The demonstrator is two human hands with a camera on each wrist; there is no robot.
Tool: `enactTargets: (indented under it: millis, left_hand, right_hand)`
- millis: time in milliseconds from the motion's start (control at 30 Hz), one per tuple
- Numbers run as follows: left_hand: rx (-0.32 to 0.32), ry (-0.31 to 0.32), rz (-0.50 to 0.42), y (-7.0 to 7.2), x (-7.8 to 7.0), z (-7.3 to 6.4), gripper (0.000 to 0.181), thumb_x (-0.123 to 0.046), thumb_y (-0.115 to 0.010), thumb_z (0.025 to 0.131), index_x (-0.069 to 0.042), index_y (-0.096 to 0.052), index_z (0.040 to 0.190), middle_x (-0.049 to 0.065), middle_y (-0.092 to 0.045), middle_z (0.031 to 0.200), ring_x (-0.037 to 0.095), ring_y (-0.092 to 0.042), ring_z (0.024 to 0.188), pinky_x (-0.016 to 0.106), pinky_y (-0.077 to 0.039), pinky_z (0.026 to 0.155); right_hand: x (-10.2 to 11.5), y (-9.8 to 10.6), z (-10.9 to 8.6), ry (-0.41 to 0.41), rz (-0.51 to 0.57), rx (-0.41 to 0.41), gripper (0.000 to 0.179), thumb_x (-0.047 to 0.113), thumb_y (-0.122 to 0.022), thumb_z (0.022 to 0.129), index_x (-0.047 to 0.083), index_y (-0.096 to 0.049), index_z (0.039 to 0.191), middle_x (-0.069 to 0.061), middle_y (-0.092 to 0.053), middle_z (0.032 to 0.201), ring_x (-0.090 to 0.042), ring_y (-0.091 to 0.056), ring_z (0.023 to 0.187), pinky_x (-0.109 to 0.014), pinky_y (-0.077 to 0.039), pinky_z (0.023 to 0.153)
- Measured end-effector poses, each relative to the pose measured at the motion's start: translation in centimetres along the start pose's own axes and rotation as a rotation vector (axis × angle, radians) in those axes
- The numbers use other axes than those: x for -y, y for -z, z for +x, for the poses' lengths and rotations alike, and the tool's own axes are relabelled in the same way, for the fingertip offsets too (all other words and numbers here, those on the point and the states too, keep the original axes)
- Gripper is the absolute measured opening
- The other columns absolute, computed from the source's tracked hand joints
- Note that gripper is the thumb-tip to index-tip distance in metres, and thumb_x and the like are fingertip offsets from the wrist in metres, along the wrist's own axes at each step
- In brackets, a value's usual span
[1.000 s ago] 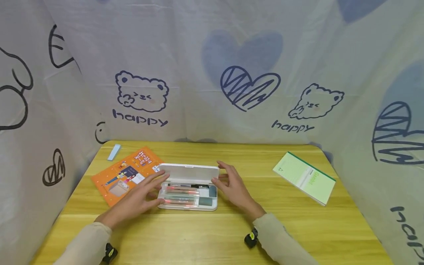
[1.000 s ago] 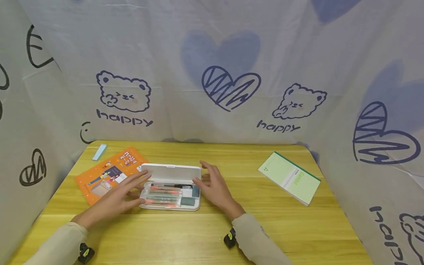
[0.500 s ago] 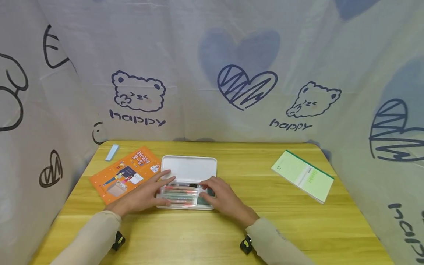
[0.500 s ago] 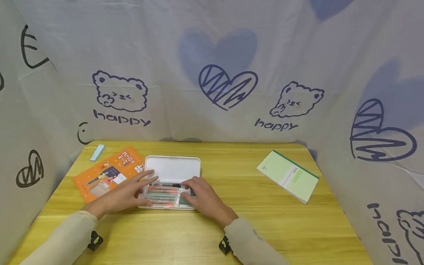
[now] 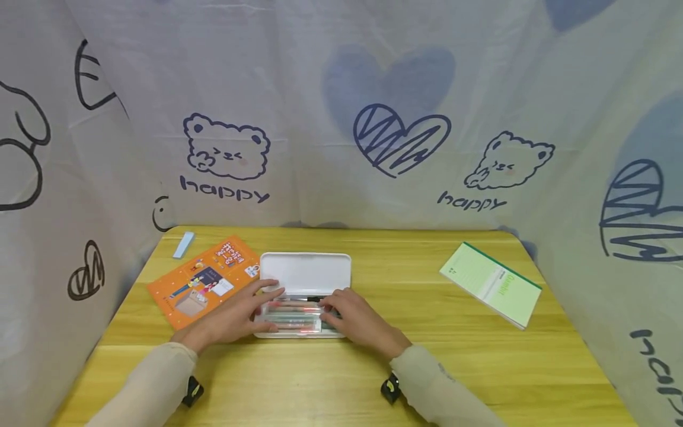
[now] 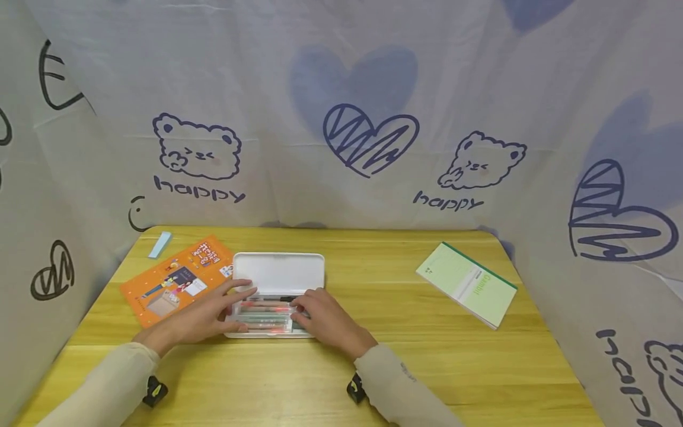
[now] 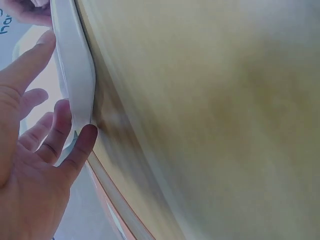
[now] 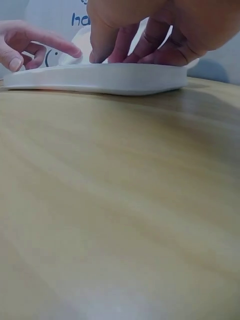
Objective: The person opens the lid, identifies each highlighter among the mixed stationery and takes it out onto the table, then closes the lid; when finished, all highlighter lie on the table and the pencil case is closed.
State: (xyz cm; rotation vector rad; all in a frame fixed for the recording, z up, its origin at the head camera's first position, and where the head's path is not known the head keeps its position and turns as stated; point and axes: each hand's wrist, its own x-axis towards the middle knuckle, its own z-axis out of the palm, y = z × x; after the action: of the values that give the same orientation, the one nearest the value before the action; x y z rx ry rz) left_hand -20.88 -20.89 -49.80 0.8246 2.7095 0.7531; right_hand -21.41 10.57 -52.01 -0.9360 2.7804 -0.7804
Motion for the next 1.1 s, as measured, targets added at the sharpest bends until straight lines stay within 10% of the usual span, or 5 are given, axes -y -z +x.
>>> enactTargets:
  millis: [100,267,1100]
  left_hand:
    - [-0.021,-0.008,0.038,-0.2,0.0,-0.2,0.079,-0.041,-0.081,0.100,-0.014,-0.047,0.166,0.015,-0.031,0.178,0.027,-0.064,0.126,0.047,-0.059,0.105]
    - [-0.044,-0.028,0.062,-0.6,0.1,-0.3,0.078,-0.036,-0.083,0.098,-0.010,-0.051,0.164,0.015,-0.031,0.178,0.047,-0.033,0.161,0.068,-0.043,0.123]
    - [-0.025,-0.028,0.006,-0.5,0.5,-0.1,0.087,-0.044,-0.082,0.098,-0.002,-0.045,0.165,0.017,-0.026,0.180,0.051,-0.027,0.162,0.072,-0.037,0.125]
  right_hand:
    - [0.5,0.0,0.4,-0.025,-0.010,0.002,0.026,0.028,-0.065,0.112,0.011,-0.078,0.126,0.003,-0.074,0.109,-0.014,-0.061,0.105,-0.035,-0.057,0.097]
    - [1.6,-0.1,1.1,-0.071,-0.028,-0.015,0.019,0.026,-0.068,0.110,0.011,-0.078,0.115,0.003,-0.072,0.098,-0.012,-0.057,0.093,-0.029,-0.052,0.086]
    - [1.5,0.7,1.1,-0.041,-0.051,-0.197,0.009,0.017,-0.071,0.108,0.011,-0.076,0.111,0.000,-0.065,0.096,-0.017,-0.055,0.092,-0.034,-0.052,0.084]
